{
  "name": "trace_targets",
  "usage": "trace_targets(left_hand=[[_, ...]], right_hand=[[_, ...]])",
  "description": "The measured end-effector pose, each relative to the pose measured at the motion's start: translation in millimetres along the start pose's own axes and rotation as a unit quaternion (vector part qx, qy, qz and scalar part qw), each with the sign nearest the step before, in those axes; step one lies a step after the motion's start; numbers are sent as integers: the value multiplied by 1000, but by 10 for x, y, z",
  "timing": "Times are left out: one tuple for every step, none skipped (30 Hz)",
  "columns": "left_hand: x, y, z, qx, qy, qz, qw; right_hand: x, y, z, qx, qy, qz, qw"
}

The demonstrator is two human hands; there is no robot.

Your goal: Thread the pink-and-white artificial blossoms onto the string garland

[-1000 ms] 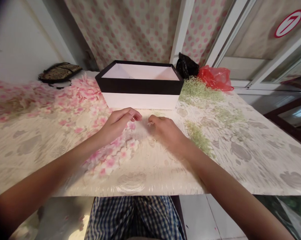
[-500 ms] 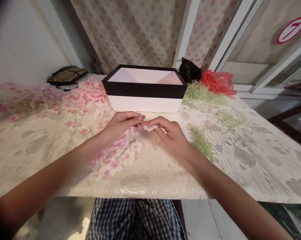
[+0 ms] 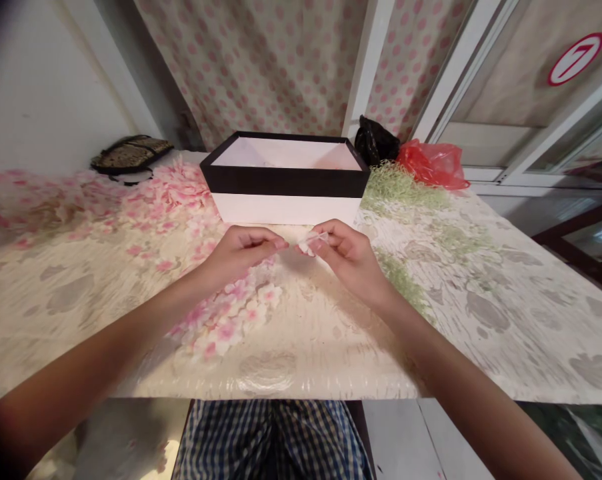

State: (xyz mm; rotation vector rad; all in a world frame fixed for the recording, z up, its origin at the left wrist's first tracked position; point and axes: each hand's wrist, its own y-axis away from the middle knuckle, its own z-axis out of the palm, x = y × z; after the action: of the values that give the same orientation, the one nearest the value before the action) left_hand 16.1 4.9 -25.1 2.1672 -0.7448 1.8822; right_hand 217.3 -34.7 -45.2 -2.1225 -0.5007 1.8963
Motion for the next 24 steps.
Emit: trace_targets(left_hand=[[0, 9, 5, -23, -24, 21, 999], [1, 20, 8, -47, -41, 37, 997], [3, 31, 9, -66, -56, 48, 995], [5, 42, 8, -79, -71, 54, 993], [7, 53, 6, -88, -86, 59, 991], [8, 62, 3, -94, -100, 63, 989], [8, 69, 0, -99, -112, 66, 987], [8, 76, -3, -104, -122, 69, 985], [7, 82, -5, -109, -130, 72, 983], [8, 87, -5, -114, -137, 77, 981], [9, 93, -3, -117, -142, 82, 980], [13, 100, 2, -121, -144, 87, 978], [19, 107, 8, -125, -146, 92, 977], [27, 116, 15, -127, -146, 98, 976], [36, 125, 23, -129, -148, 104, 975], [46, 134, 31, -129, -150, 110, 974], [56, 142, 38, -129, -154, 114, 973], [64, 150, 43, -129, -159, 119, 972], [71, 156, 47, -129, -164, 125, 970], [75, 162, 49, -131, -169, 131, 968], [76, 166, 51, -134, -173, 139, 966], [76, 169, 51, -137, -177, 148, 963], [74, 172, 52, -142, -183, 158, 960], [74, 175, 53, -147, -189, 167, 957]], right_hand=[[-13, 6, -5, -11, -3, 8, 1000], [-27, 11, -10, -19, -4, 12, 1000], [-41, 15, -14, -26, -2, 14, 1000], [-53, 18, -19, -32, 4, 14, 999], [-63, 19, -24, -39, 12, 12, 999], [-71, 19, -28, -50, 20, 10, 999], [-76, 18, -31, -66, 24, 7, 998], [-80, 17, -33, -85, 24, -1, 996], [-83, 17, -33, -104, 20, -12, 994], [-86, 18, -31, -121, 13, -24, 992], [-90, 19, -28, -135, 4, -36, 990], [-95, 22, -24, -144, -3, -46, 989], [-102, 26, -20, -147, -8, -55, 988], [-112, 31, -17, -149, -8, -61, 987], [-123, 36, -15, -149, -8, -66, 987], [-134, 41, -15, -152, -6, -70, 986], [-146, 47, -16, -155, -3, -73, 985], [-157, 51, -18, -159, 0, -75, 984], [-167, 56, -21, -165, 4, -76, 983], [-176, 60, -22, -171, 8, -77, 982], [-183, 65, -23, -174, 11, -77, 982], [-188, 69, -23, -176, 14, -75, 981], [-191, 74, -22, -178, 17, -73, 981], [-193, 79, -21, -181, 20, -69, 981]])
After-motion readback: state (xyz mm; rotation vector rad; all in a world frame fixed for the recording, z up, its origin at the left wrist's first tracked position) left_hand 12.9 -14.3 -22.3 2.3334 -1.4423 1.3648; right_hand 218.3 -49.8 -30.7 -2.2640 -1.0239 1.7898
